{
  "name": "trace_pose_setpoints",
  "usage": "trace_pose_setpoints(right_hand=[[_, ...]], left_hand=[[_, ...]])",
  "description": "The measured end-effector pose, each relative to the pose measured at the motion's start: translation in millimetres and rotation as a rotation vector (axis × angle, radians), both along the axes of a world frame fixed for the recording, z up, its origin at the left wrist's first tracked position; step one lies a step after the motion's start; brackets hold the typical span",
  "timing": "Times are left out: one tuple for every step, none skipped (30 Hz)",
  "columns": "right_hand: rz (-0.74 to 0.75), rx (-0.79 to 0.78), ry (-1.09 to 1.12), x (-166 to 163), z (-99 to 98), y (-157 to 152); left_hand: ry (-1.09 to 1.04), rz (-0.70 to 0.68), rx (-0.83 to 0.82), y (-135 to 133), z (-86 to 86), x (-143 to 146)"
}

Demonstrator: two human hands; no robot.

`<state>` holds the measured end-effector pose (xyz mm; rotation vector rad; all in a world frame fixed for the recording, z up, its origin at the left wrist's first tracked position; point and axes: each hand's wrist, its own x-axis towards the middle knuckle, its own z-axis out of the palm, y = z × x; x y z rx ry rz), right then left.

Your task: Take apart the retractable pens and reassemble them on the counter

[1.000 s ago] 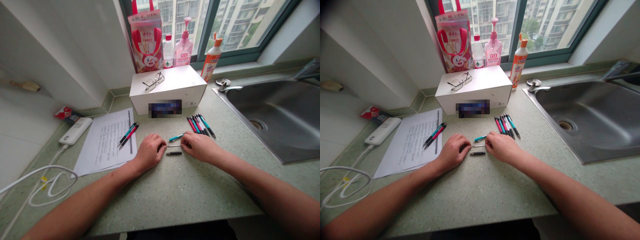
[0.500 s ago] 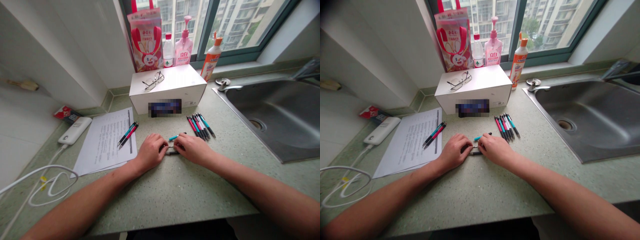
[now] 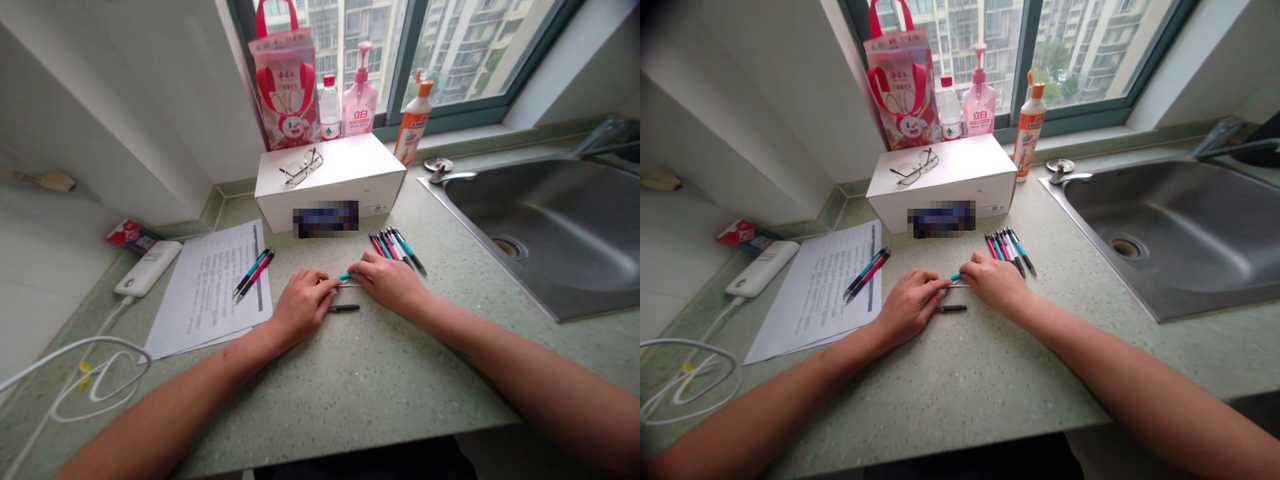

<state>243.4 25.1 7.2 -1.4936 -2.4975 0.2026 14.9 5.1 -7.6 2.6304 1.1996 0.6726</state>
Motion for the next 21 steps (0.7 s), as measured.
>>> trace_pose_setpoints(right_hand=[[-0.008, 0.006, 0.002, 1, -0.8, 0], [-0.014, 0.012, 0.005, 3, -1.3, 1], [-0.018, 0.018, 0.005, 4, -1.7, 0], [-0.019, 0.023, 0.004, 6, -1.9, 0], [-0.017, 0.028, 0.001, 8, -1.9, 0], [-0.012, 0.031, -0.003, 9, -1.7, -1], [-0.007, 0.033, -0.007, 11, -1.4, -1], [-0.005, 0.034, -0.011, 12, -1.2, -1], [-0.004, 0.035, -0.013, 13, -0.9, -1], [-0.006, 0.036, -0.014, 14, -0.8, -1], [-0.008, 0.036, -0.014, 14, -0.6, -1], [-0.010, 0.035, -0.013, 15, -0.5, -1], [-0.008, 0.032, -0.012, 15, -0.4, -1], [-0.005, 0.028, -0.011, 15, -0.2, -1], [0.000, 0.023, -0.010, 15, 0.0, -1], [0.002, 0.019, -0.010, 14, 0.2, -2], [0.003, 0.016, -0.010, 13, 0.4, -3], [0.003, 0.016, -0.009, 12, 0.5, -4], [0.003, 0.016, -0.007, 11, 0.5, -4], [0.003, 0.017, -0.004, 10, 0.5, -5], [0.004, 0.018, 0.001, 8, 0.3, -6]], left_hand=[[0.016, -0.010, 0.018, 0, -0.2, 0], [0.034, -0.021, 0.034, 0, -0.2, 0], [0.052, -0.031, 0.044, 0, -0.1, 1], [0.069, -0.036, 0.047, 0, 0.0, 1], [0.081, -0.036, 0.045, 0, 0.2, 1], [0.086, -0.030, 0.037, 0, 0.3, 2], [0.085, -0.022, 0.026, 0, 0.3, 2], [0.079, -0.015, 0.017, 0, 0.3, 2], [0.073, -0.010, 0.008, 0, 0.2, 1], [0.069, -0.007, 0.002, 0, 0.0, 1], [0.066, -0.006, -0.001, 0, -0.2, 1], [0.066, -0.006, -0.003, 0, -0.3, 0], [0.065, -0.004, -0.004, 0, -0.4, 0], [0.061, -0.003, -0.005, 0, -0.3, 0], [0.057, 0.000, -0.005, 0, -0.1, 0], [0.051, 0.001, -0.004, 0, 0.2, 0], [0.046, 0.002, -0.001, 0, 0.6, 0], [0.044, 0.001, 0.001, 0, 1.1, 0], [0.043, -0.001, 0.003, 0, 1.5, 1], [0.043, -0.004, 0.003, 0, 1.8, 1], [0.045, -0.007, 0.003, 0, 2.0, 1]])
